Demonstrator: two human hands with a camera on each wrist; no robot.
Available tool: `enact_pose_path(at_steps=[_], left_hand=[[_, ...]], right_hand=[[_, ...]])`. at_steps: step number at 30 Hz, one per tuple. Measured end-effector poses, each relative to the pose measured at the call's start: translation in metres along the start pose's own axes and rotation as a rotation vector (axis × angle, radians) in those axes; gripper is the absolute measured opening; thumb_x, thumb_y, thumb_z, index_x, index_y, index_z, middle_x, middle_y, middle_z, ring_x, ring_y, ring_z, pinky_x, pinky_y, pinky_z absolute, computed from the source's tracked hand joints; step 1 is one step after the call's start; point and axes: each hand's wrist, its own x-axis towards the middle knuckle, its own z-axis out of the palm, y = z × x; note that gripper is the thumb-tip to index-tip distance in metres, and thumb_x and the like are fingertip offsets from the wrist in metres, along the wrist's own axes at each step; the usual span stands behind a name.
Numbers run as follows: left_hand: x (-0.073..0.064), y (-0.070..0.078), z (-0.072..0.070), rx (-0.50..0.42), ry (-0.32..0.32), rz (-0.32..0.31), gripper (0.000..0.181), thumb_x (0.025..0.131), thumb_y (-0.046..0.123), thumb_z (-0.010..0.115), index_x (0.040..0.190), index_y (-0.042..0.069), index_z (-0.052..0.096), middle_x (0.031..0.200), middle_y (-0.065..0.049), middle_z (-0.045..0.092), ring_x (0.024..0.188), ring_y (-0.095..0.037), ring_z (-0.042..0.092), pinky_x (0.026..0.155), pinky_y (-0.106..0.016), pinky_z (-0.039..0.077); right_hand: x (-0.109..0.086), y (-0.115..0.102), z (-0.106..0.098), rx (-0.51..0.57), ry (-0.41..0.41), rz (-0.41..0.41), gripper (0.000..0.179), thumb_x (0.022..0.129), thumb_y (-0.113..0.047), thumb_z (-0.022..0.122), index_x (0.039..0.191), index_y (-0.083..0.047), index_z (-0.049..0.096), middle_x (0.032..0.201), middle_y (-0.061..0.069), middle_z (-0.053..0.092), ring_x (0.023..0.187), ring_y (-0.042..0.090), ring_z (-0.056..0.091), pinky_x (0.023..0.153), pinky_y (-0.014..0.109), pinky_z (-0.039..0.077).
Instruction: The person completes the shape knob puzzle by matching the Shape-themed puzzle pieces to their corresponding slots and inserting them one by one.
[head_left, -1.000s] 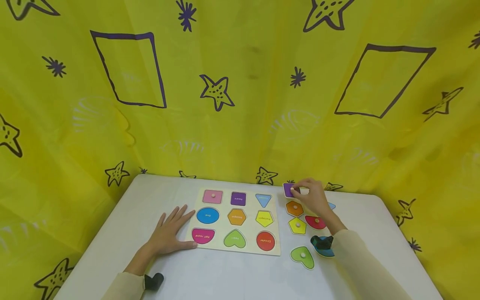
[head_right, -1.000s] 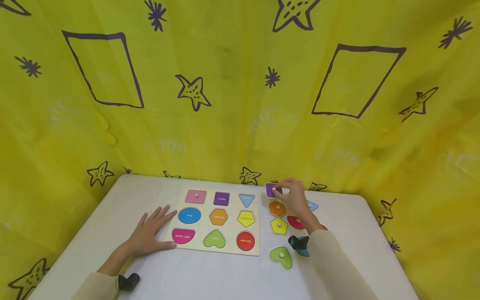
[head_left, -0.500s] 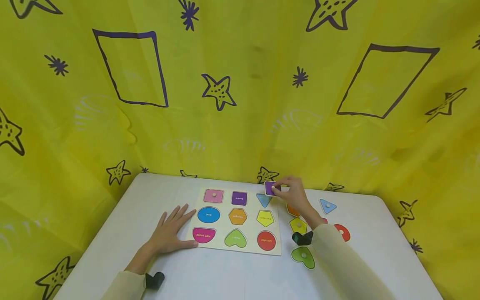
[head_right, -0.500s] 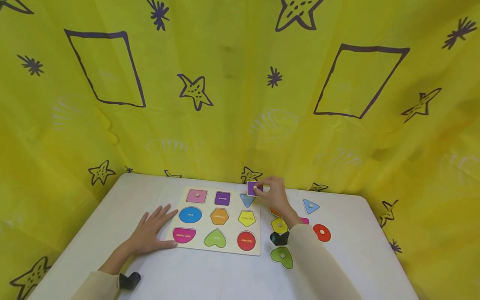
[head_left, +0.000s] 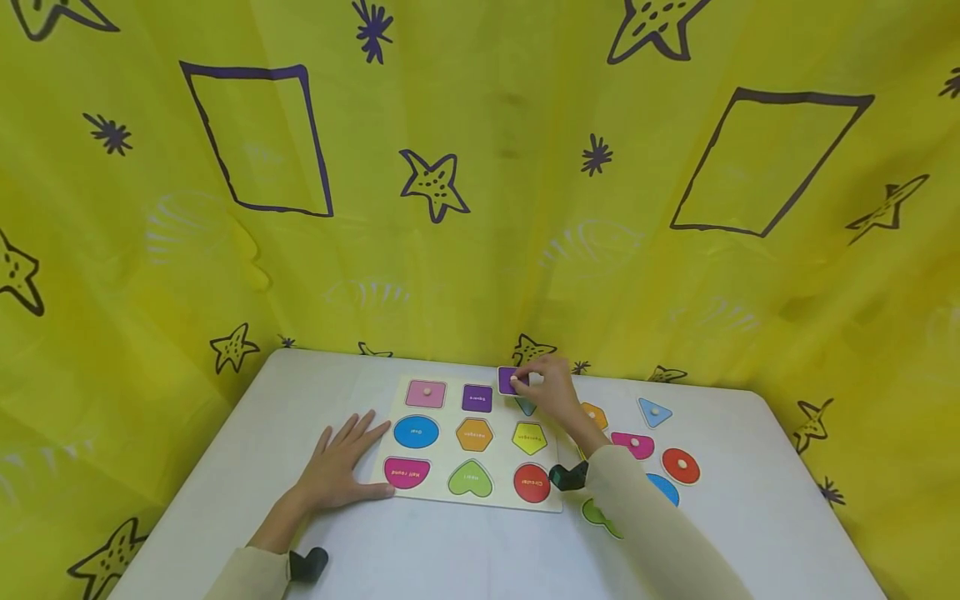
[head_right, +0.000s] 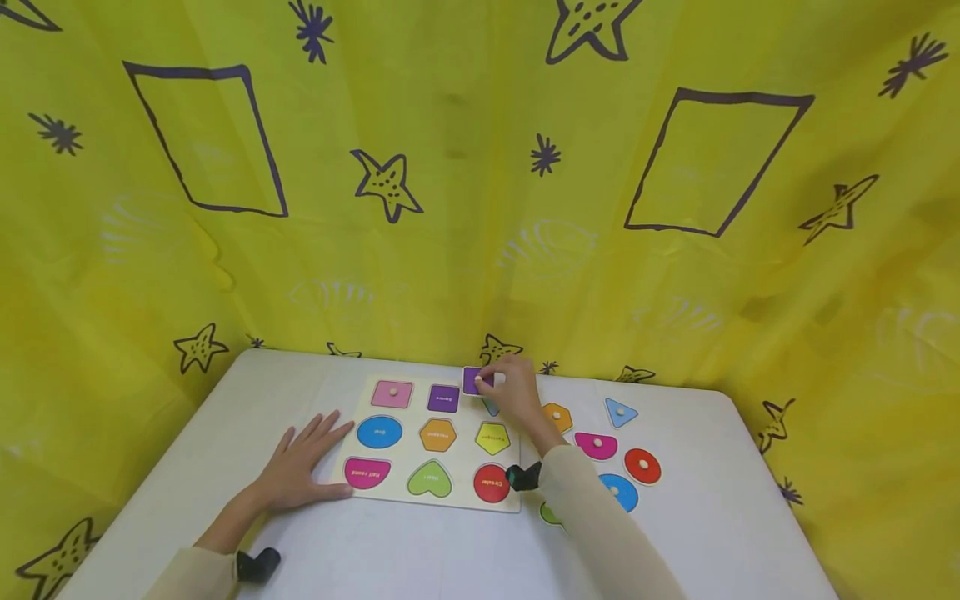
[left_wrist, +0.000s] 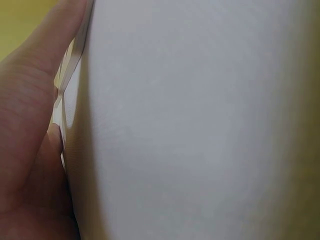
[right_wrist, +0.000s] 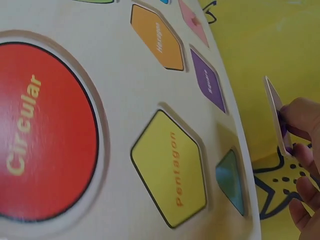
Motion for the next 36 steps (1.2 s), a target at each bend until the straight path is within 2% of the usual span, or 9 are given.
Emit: enact_pose_path(at_steps=[10,16,24,26,36], left_hand=[[-0.001,0.001,-0.003,0.024,-0.032,-0.02,0.104,0.073,0.069,0.078,0.158,0.02,0.043,0.167,-0.016,0.029,0.154,-0.045,0.017,0.118,-0.074,0.004],[0.0,-0.001,-0.001,0.02,-0.038,-0.016,0.104,0.073,0.071,0.077,0.158,0.021,0.043,0.167,-0.015,0.029,0.155,-0.044,0.016,0.118,-0.074,0.004],[0.0,0.0,-0.002,0.026,-0.033,-0.018,0.104,0.073,0.07,0.078,0.158,0.021,0.043,0.167,-0.015,0.029,0.154,-0.045,0.017,0.118,-0.074,0.004],[0.0,0.001,-0.002,0.025,-0.032,-0.017,0.104,0.073,0.07,0.078,0.158,0.021,0.043,0.167,-0.015,0.03,0.154,-0.044,0.017,0.118,-0.074,0.004],[-0.001,-0.001,0.001,-0.005,0.03,0.027,0.105,0.07,0.073,0.077,0.155,0.018,0.047,0.163,-0.02,0.034,0.151,-0.048,0.021,0.116,-0.077,0.006]], right_hand=[[0.002,-0.004,0.03,-0.018,-0.017,0.056,0.011,0.092,-0.017,0.079,0.098,-0.008,0.082,0.111,0.01,0.068,0.113,0.034,0.057,0.106,0.055,0.039],[0.002,-0.008,0.047,-0.003,-0.008,0.046,0.009,0.09,-0.016,0.081,0.095,-0.009,0.082,0.107,0.009,0.072,0.113,0.034,0.054,0.107,0.055,0.037],[0.005,-0.006,0.064,-0.045,0.003,0.014,0.006,0.088,-0.016,0.081,0.09,-0.011,0.082,0.102,0.007,0.072,0.108,0.03,0.06,0.108,0.053,0.035],[0.004,-0.006,0.066,-0.05,-0.006,0.031,0.006,0.089,-0.018,0.081,0.09,-0.012,0.083,0.104,0.006,0.072,0.108,0.031,0.058,0.104,0.052,0.038],[0.001,-0.009,0.072,-0.087,-0.012,0.071,0.008,0.089,-0.022,0.081,0.091,-0.014,0.083,0.108,0.005,0.068,0.104,0.029,0.051,0.094,0.049,0.041]])
